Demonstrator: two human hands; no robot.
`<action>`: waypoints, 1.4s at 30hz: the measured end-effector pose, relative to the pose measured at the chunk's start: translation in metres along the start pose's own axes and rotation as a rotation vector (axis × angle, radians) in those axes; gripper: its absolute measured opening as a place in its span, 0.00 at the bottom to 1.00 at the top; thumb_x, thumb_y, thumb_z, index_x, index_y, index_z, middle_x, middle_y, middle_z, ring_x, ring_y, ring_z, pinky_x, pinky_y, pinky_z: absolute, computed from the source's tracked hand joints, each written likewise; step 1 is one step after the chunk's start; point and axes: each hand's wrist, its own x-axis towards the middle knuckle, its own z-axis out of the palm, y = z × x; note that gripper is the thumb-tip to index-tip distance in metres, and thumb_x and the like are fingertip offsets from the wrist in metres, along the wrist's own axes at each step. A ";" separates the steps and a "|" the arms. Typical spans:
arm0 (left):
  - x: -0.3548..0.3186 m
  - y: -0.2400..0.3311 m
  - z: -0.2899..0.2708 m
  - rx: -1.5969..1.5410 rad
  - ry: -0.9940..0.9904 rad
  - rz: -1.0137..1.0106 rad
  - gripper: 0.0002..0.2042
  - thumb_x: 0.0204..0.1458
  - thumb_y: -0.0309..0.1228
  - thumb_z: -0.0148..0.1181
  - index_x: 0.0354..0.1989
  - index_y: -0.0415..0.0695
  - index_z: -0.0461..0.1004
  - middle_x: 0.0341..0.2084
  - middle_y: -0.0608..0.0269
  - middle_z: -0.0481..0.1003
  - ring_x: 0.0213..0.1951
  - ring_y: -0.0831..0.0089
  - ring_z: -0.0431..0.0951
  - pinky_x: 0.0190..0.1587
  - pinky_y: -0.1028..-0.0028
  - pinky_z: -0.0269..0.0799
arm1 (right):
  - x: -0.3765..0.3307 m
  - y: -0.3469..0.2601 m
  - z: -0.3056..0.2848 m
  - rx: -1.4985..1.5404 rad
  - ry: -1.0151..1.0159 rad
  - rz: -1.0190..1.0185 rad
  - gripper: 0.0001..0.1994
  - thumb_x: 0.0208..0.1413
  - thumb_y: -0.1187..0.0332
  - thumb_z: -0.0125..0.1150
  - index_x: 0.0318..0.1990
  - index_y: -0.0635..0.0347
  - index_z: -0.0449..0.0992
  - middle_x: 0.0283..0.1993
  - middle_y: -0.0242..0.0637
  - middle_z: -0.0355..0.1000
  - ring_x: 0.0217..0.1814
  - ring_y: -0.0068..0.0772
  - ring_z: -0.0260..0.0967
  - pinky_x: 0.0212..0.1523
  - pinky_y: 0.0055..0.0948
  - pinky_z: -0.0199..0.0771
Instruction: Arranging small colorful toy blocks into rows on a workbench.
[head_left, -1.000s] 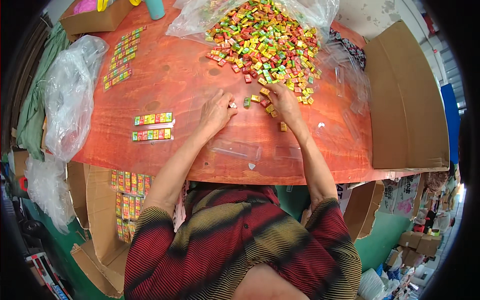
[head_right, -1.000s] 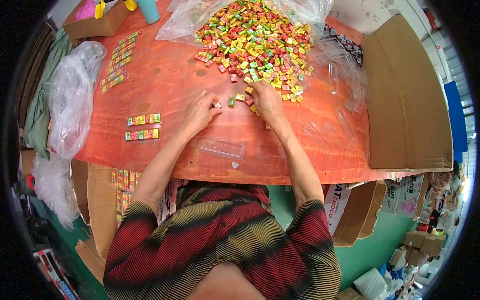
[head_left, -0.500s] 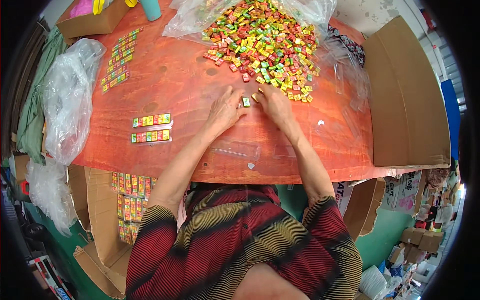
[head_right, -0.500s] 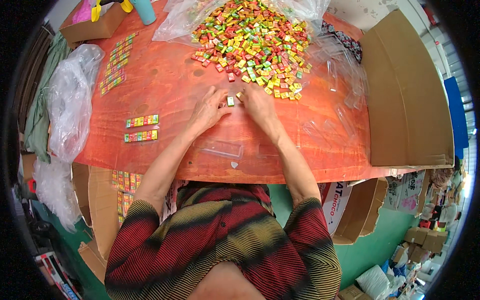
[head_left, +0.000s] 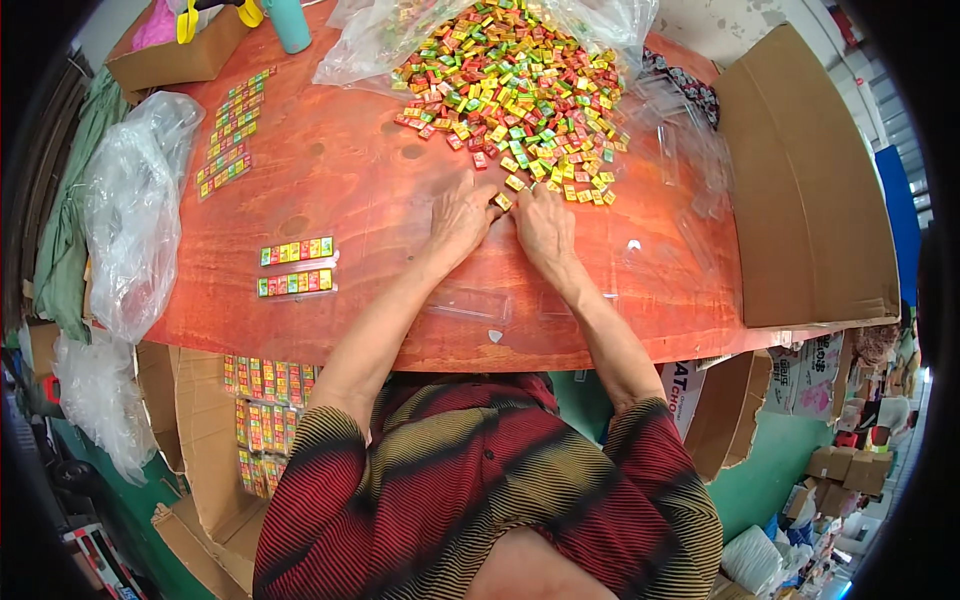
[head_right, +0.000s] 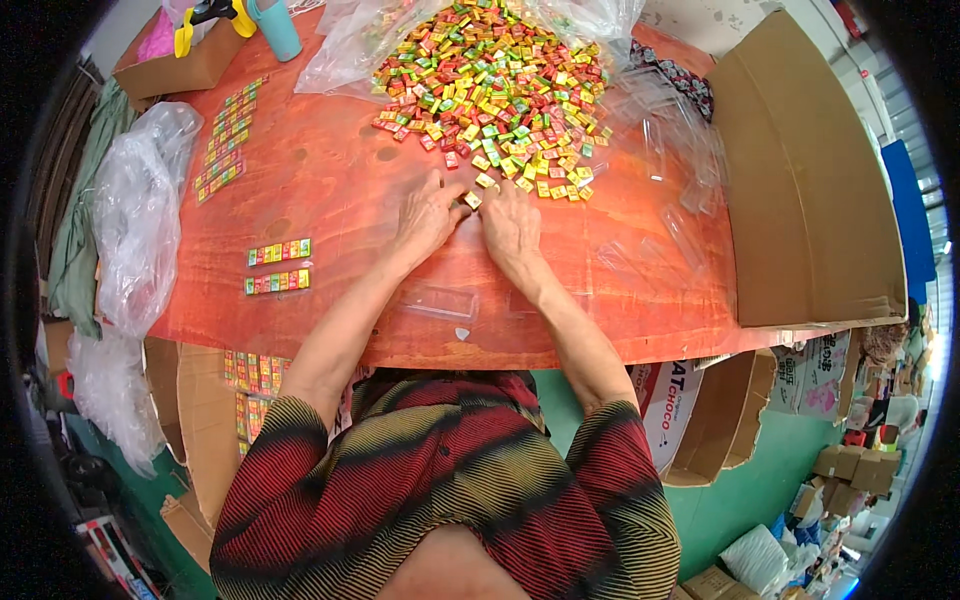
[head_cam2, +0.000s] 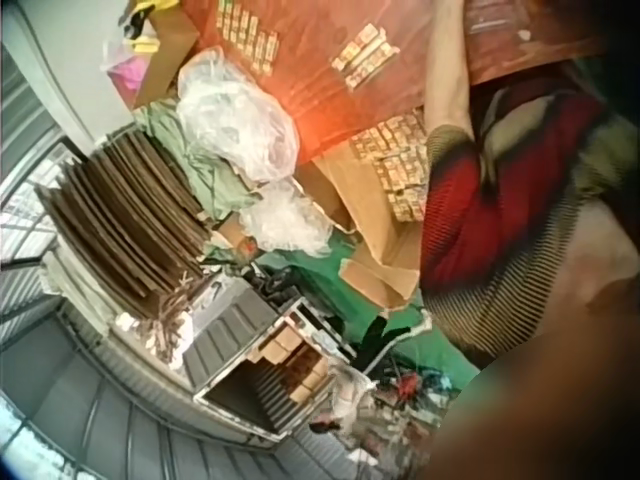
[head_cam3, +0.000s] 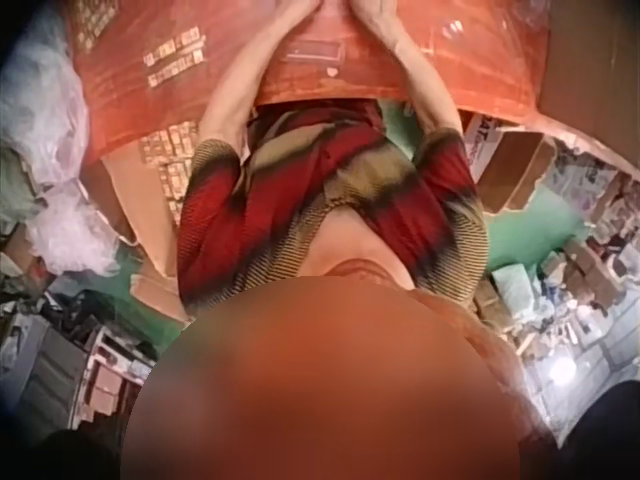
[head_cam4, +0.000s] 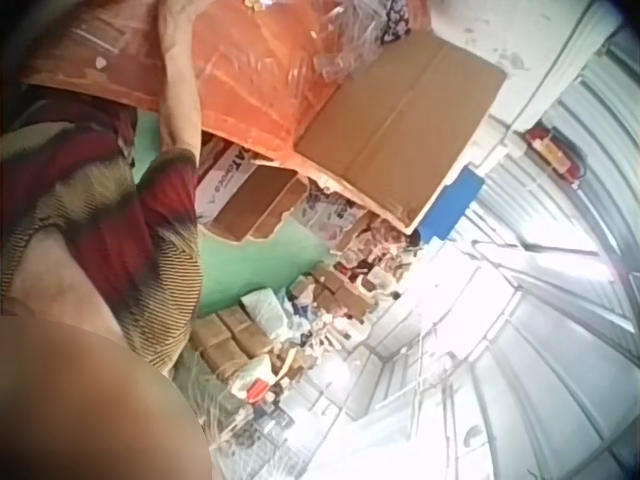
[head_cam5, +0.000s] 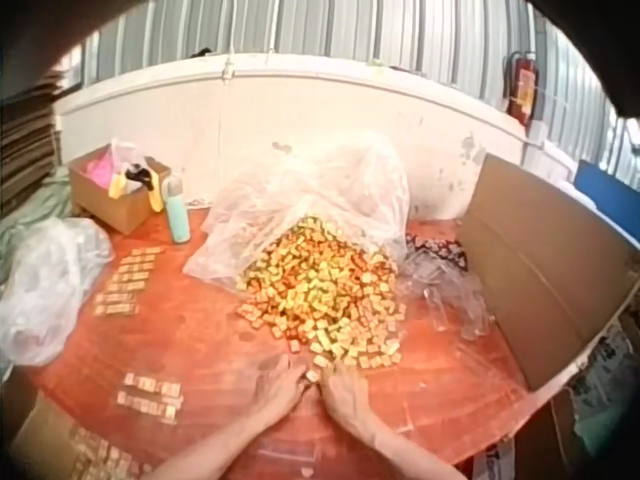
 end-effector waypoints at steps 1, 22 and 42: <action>0.000 -0.001 0.000 -0.002 0.011 0.001 0.14 0.36 0.32 0.65 0.34 0.45 0.73 0.29 0.54 0.64 0.32 0.55 0.70 0.33 0.61 0.66 | -0.001 -0.001 0.000 0.047 0.050 -0.057 0.06 0.44 0.72 0.52 0.30 0.63 0.72 0.35 0.43 0.68 0.34 0.43 0.68 0.29 0.38 0.72; -0.020 -0.028 -0.030 -0.316 -0.186 -0.008 0.13 0.40 0.22 0.58 0.38 0.40 0.70 0.32 0.52 0.66 0.37 0.53 0.70 0.38 0.62 0.66 | 0.006 0.004 -0.009 0.391 -0.275 -0.131 0.09 0.47 0.71 0.54 0.37 0.59 0.69 0.36 0.44 0.65 0.40 0.48 0.66 0.38 0.40 0.67; -0.021 -0.003 -0.019 -0.057 -0.067 0.028 0.22 0.38 0.37 0.64 0.46 0.49 0.70 0.32 0.56 0.64 0.36 0.58 0.69 0.36 0.62 0.65 | -0.005 0.042 -0.025 0.454 -0.054 0.078 0.13 0.50 0.69 0.54 0.44 0.60 0.71 0.38 0.44 0.68 0.37 0.43 0.68 0.38 0.35 0.67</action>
